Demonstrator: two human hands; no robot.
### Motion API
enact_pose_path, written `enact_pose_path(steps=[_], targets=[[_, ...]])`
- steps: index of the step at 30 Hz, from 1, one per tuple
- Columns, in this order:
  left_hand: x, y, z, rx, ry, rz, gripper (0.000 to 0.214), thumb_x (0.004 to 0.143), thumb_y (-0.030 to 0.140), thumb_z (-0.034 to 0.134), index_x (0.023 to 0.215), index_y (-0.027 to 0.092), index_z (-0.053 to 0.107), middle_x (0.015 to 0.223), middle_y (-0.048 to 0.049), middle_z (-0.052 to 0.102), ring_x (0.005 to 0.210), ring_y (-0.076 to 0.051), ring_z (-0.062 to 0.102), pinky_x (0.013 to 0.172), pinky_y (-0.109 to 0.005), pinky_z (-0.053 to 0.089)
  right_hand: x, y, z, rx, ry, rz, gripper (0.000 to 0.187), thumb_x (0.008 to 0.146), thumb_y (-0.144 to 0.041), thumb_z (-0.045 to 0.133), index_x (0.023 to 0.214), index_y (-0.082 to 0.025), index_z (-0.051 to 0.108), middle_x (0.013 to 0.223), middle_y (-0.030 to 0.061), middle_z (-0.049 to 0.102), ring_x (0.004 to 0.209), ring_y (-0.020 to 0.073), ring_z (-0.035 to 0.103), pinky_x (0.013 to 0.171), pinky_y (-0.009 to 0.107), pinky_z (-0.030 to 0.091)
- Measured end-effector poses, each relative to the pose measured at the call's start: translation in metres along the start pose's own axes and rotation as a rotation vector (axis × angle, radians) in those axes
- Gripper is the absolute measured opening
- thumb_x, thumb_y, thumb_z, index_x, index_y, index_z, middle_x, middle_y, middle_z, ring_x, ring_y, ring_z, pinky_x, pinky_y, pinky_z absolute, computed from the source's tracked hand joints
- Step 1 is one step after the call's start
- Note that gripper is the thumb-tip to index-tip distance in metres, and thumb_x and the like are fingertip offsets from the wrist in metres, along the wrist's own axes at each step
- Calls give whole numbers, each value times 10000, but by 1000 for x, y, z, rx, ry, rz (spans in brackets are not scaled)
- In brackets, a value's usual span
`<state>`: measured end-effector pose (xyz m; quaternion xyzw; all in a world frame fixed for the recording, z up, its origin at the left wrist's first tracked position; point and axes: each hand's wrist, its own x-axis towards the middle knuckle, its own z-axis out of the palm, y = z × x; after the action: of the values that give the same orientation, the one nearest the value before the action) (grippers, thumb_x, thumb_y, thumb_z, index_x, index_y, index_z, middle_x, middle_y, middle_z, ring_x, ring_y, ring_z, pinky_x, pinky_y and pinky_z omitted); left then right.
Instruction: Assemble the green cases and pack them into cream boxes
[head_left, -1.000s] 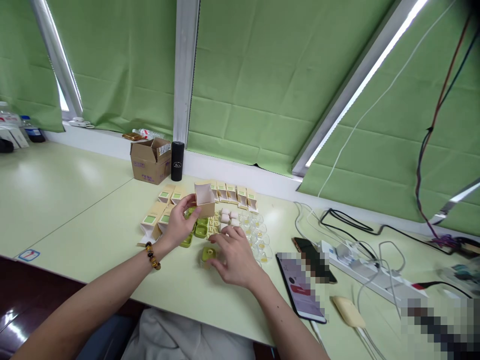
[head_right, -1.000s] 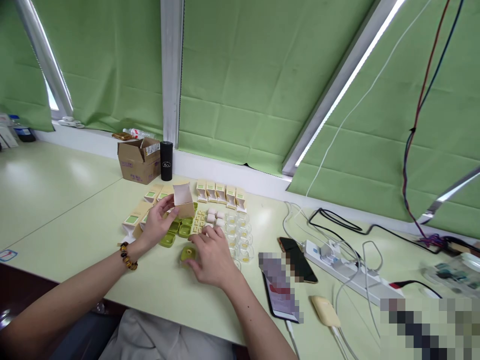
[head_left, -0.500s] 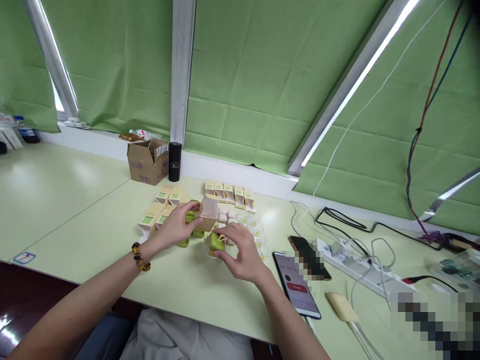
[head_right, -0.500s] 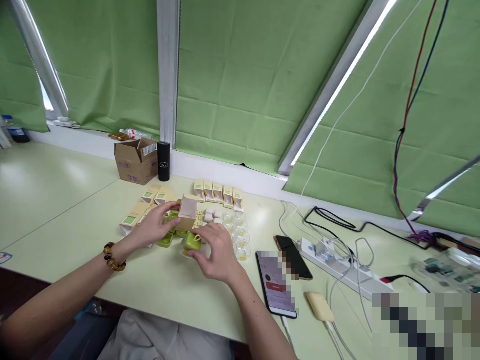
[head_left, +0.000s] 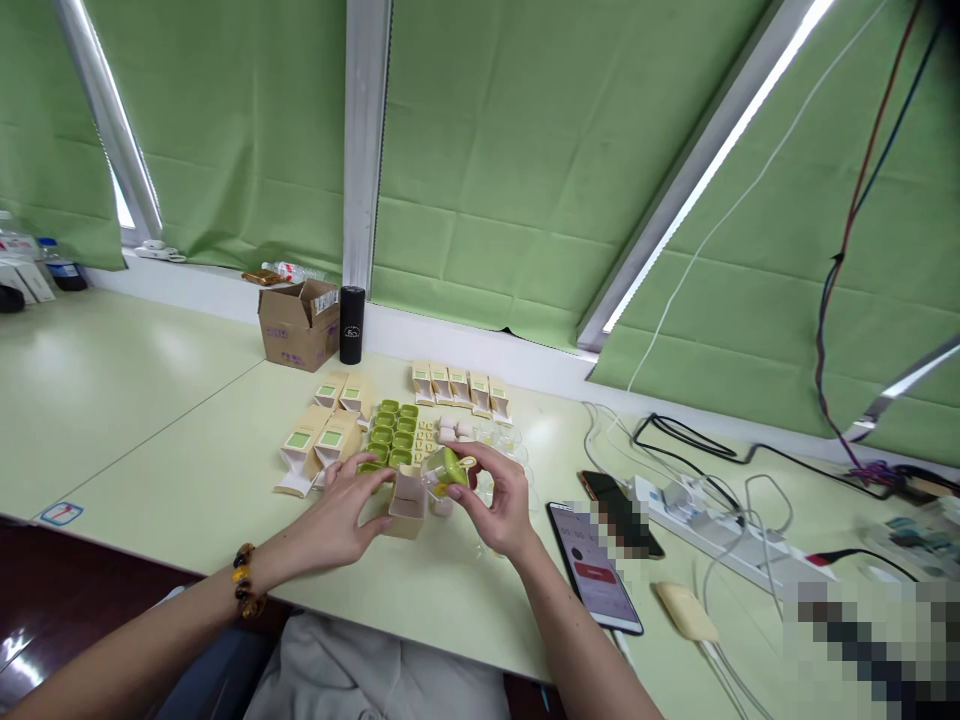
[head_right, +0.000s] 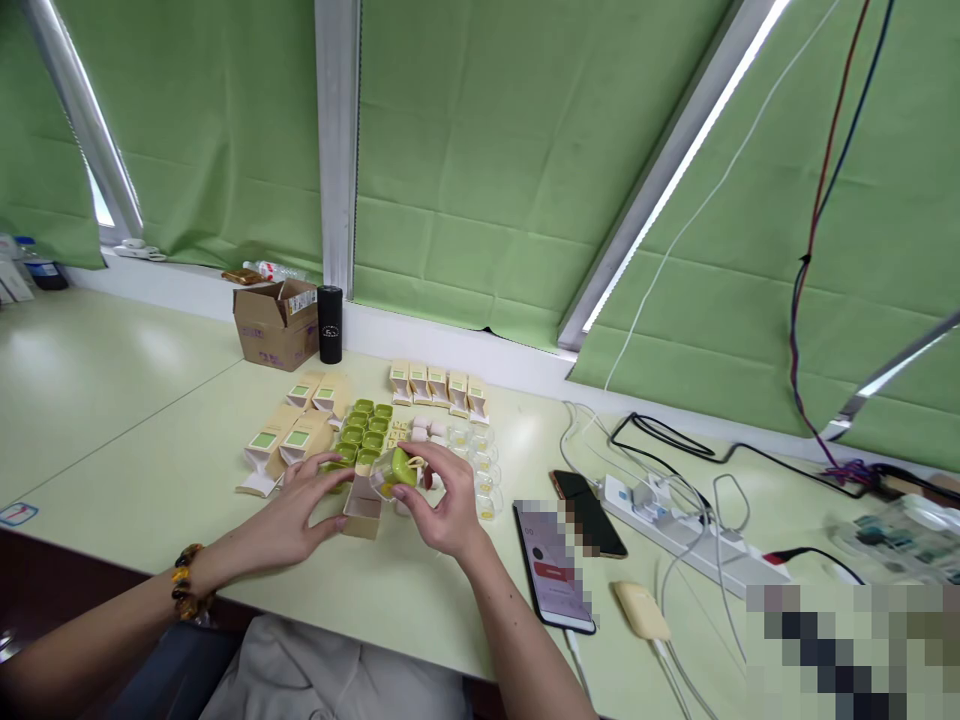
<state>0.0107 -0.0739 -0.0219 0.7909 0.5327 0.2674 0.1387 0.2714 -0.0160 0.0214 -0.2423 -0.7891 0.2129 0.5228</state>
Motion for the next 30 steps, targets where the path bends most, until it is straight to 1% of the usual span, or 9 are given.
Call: enact_pose_path(steps=[3, 7, 9, 11, 14, 17, 22, 25, 30], targets=[[0, 2, -4, -62, 94, 10, 652, 922, 377, 726, 1509, 252, 471, 1548, -191, 477, 1516, -415, 364, 1198, -644, 384, 0, 0, 3, -9, 2, -1, 358, 907, -355, 747, 1251, -256, 739, 1080, 89, 772, 785, 213, 659, 590, 329, 515], [3, 5, -11, -174, 255, 161, 337, 995, 326, 640, 1322, 258, 596, 1541, -137, 487, 1499, -322, 412, 1239, -519, 394, -3, 3, 6, -5, 44, -16, 355, 930, -331, 722, 1279, -265, 718, 1136, 93, 764, 801, 208, 666, 588, 325, 529], [7, 7, -14, -199, 221, 196, 238, 1029, 316, 586, 1246, 268, 673, 1554, -114, 482, 1479, -298, 456, 1221, -471, 428, -5, 4, 8, -2, 62, -27, 364, 947, -328, 705, 1307, -272, 700, 1186, 99, 755, 826, 209, 674, 582, 318, 535], [11, 10, -14, -202, 144, 205, 244, 1043, 328, 569, 1221, 287, 730, 1570, -95, 486, 1461, -291, 495, 1207, -450, 452, -7, 4, 11, 4, 65, -43, 376, 965, -338, 684, 1336, -275, 681, 1218, 106, 743, 837, 208, 681, 569, 310, 540], [18, 16, -12, -226, 91, 211, 285, 1047, 335, 557, 1254, 290, 747, 1499, -93, 597, 1386, -285, 584, 1170, -438, 496, -9, 1, 19, 25, 36, -74, 403, 995, -364, 643, 1387, -273, 641, 1230, 119, 729, 868, 217, 697, 550, 300, 554], [22, 17, -6, -289, 102, 175, 335, 1031, 303, 552, 1321, 257, 713, 1358, -100, 717, 1265, -278, 674, 1107, -429, 551, -11, 1, 27, 28, -45, -111, 437, 1016, -347, 604, 1448, -281, 583, 1257, 129, 715, 953, 236, 713, 562, 295, 583], [22, 3, 7, -360, 188, 37, 431, 967, 331, 617, 1379, 216, 674, 1388, -126, 715, 1283, -312, 680, 1105, -454, 567, -13, 7, 31, -29, -189, -136, 497, 1023, -283, 575, 1513, -299, 494, 1371, 133, 674, 1167, 264, 694, 616, 294, 632], [22, -4, 8, -422, 160, 24, 475, 949, 268, 597, 1418, 216, 645, 1430, -113, 694, 1325, -297, 661, 1124, -437, 557, -13, 13, 27, -100, -216, -118, 494, 1001, -274, 607, 1484, -287, 503, 1375, 133, 676, 1114, 259, 709, 612, 301, 618], [21, -1, 3, -456, 136, 66, 595, 868, 138, 558, 1452, 236, 620, 1488, -84, 657, 1395, -275, 608, 1190, -433, 503, -11, 12, 21, -213, -270, -94, 418, 925, -273, 710, 1316, -258, 563, 1215, 104, 746, 954, 243, 724, 772, 373, 605]])
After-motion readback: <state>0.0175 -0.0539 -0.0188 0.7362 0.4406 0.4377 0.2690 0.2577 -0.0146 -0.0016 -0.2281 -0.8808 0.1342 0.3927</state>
